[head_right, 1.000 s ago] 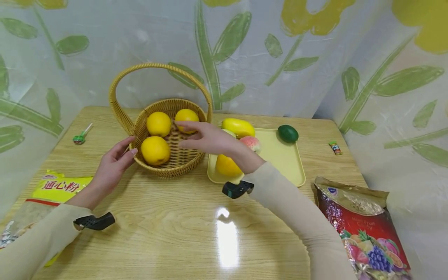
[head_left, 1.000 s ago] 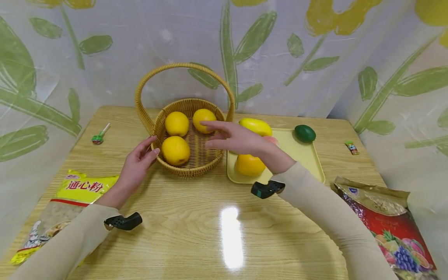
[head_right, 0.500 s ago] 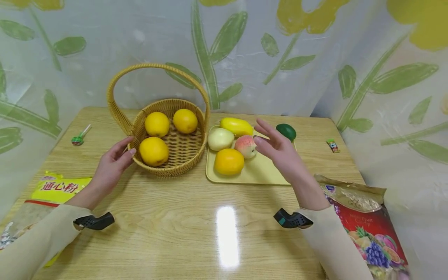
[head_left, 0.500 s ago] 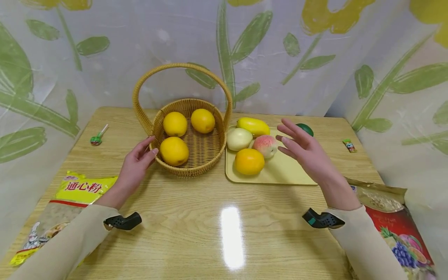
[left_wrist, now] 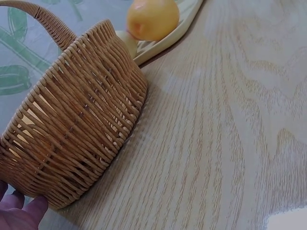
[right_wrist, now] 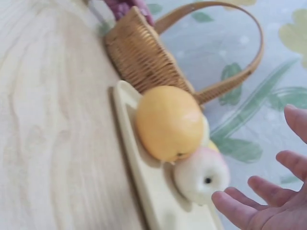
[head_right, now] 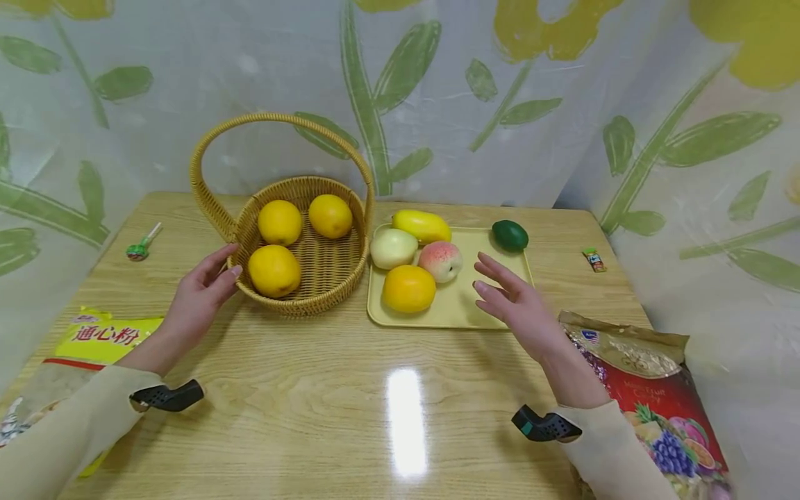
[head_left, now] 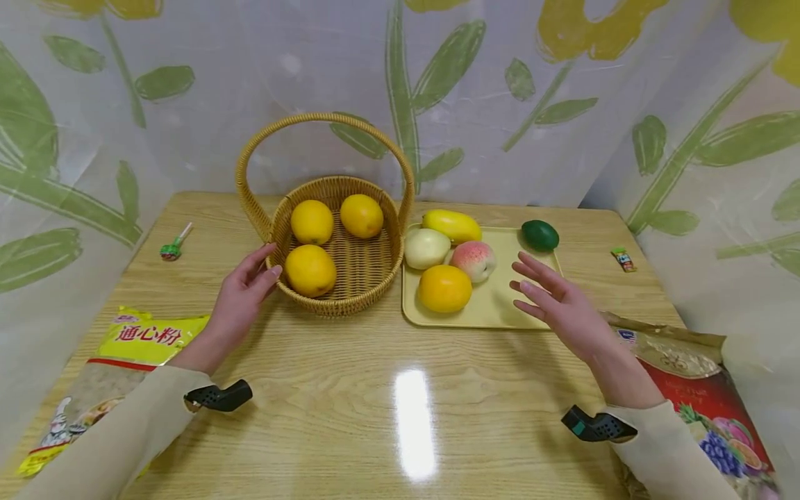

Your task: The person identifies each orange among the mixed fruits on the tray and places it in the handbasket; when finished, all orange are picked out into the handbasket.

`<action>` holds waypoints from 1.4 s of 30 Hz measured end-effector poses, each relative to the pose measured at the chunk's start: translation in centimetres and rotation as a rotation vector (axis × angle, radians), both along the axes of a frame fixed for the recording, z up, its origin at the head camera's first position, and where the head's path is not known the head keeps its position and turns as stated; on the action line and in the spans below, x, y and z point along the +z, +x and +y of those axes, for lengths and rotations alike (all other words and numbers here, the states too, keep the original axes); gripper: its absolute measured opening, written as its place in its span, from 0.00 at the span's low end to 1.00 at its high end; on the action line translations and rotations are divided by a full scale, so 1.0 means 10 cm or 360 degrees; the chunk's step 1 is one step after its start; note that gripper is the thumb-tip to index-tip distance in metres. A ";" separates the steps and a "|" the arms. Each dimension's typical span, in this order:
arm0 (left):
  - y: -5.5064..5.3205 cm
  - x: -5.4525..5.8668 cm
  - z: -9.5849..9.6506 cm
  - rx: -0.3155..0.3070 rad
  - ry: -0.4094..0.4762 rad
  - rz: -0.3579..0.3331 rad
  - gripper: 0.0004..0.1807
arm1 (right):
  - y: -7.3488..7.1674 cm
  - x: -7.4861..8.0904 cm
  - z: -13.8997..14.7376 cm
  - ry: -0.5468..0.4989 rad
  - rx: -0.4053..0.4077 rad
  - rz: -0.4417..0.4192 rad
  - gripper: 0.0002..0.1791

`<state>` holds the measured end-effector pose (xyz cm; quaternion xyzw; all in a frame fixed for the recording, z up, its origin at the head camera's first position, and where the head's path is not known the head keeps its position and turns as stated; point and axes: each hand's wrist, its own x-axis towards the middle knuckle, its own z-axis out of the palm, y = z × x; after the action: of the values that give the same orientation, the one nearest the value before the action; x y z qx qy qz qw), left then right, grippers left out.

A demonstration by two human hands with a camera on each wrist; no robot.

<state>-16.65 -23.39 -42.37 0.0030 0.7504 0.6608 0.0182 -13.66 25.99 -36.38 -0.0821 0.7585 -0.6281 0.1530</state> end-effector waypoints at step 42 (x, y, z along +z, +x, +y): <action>0.01 0.02 -0.01 -0.0019 0.0027 -0.0019 0.35 | -0.23 -0.31 -0.54 0.0148 0.0250 -0.0085 0.34</action>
<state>-16.54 -23.45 -42.20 0.0037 0.7447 0.6669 0.0266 -15.91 20.57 -39.47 -0.1174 0.7737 -0.5802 0.2257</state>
